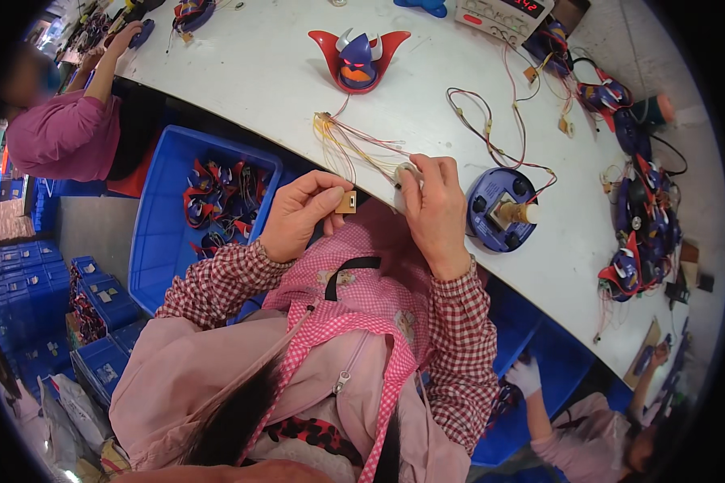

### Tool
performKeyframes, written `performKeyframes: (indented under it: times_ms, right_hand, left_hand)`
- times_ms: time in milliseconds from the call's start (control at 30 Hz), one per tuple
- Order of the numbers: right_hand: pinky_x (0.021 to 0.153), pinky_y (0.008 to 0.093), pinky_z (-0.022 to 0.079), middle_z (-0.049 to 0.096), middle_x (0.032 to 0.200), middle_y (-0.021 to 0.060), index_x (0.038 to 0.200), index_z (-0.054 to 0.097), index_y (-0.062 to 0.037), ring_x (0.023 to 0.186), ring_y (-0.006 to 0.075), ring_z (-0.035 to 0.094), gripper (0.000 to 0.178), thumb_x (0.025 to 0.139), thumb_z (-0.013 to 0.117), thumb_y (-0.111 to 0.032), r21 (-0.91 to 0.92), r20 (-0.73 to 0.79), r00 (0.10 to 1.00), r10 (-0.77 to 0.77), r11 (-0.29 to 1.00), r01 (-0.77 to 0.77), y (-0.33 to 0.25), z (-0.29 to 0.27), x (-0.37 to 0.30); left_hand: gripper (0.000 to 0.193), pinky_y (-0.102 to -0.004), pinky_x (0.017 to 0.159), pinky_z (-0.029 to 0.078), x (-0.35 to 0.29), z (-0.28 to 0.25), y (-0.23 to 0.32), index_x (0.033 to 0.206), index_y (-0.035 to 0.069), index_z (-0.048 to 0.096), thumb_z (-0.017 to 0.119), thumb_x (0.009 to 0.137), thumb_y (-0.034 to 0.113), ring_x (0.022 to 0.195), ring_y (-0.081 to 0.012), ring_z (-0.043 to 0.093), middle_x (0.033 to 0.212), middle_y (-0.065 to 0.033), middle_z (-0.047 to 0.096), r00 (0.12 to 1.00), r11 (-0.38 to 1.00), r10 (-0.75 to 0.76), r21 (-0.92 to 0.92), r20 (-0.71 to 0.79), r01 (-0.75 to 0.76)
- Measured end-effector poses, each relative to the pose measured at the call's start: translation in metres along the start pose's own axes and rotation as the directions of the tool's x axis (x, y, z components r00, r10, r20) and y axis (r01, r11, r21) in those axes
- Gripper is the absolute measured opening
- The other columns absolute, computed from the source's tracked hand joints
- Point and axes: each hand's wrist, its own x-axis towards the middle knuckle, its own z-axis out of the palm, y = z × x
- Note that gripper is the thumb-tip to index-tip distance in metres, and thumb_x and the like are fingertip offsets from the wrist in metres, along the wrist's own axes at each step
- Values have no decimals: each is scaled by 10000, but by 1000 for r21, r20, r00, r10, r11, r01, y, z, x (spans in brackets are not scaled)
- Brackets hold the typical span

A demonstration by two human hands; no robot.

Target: Assembling electronic toy components by connecting wires and fitting parts into a plastic housing.

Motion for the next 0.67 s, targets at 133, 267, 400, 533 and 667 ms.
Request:
performKeyframes:
  times_ms: [133, 267, 400, 533, 667]
  right_hand:
    - [591, 352, 479, 563, 871, 138, 973, 601, -16, 696, 293, 601, 170, 815, 642, -60, 109, -9, 1000, 5, 994, -4, -19, -12, -1]
    - [578, 314, 464, 563, 820, 120, 951, 601, -11, 673, 248, 589, 157, 801, 648, -21, 253, 75, 996, -51, 967, 30, -38, -19, -6]
    - [573, 266, 445, 562, 794, 99, 934, 598, -6, 658, 191, 569, 137, 805, 644, 6, 294, 161, 981, -111, 954, 60, -44, -14, -12]
    - [573, 292, 458, 573, 808, 110, 923, 596, -12, 662, 227, 583, 139, 795, 648, 7, 282, 161, 979, -129, 956, 80, -43, -6, -16]
    - [586, 348, 487, 579, 823, 126, 933, 597, -29, 684, 280, 606, 157, 787, 650, -10, 270, 133, 982, -136, 958, 97, -43, -2, -20]
  left_hand:
    - [169, -171, 523, 442, 4, 0, 2, 1051, -7, 587, 527, 938, 103, 628, -54, 554, 799, -28, 597, 1000, 999, -15, 50, 6, 15]
    - [166, -160, 523, 433, 7, 3, 4, 1049, -4, 590, 526, 940, 103, 623, -40, 541, 796, -15, 593, 1000, 995, -6, 99, 15, 4]
    - [165, -153, 526, 426, 5, 5, 3, 1048, -1, 590, 526, 941, 107, 624, -29, 530, 798, -5, 592, 1000, 988, 20, 151, 24, -24]
    - [166, -150, 529, 423, 4, 5, 2, 1053, 4, 590, 528, 942, 111, 625, -23, 522, 805, 0, 593, 999, 984, 30, 174, 28, -34]
    - [172, -155, 534, 428, 3, 3, -2, 1068, 12, 589, 525, 943, 110, 627, -24, 524, 816, 3, 597, 997, 980, 58, 190, 42, -64]
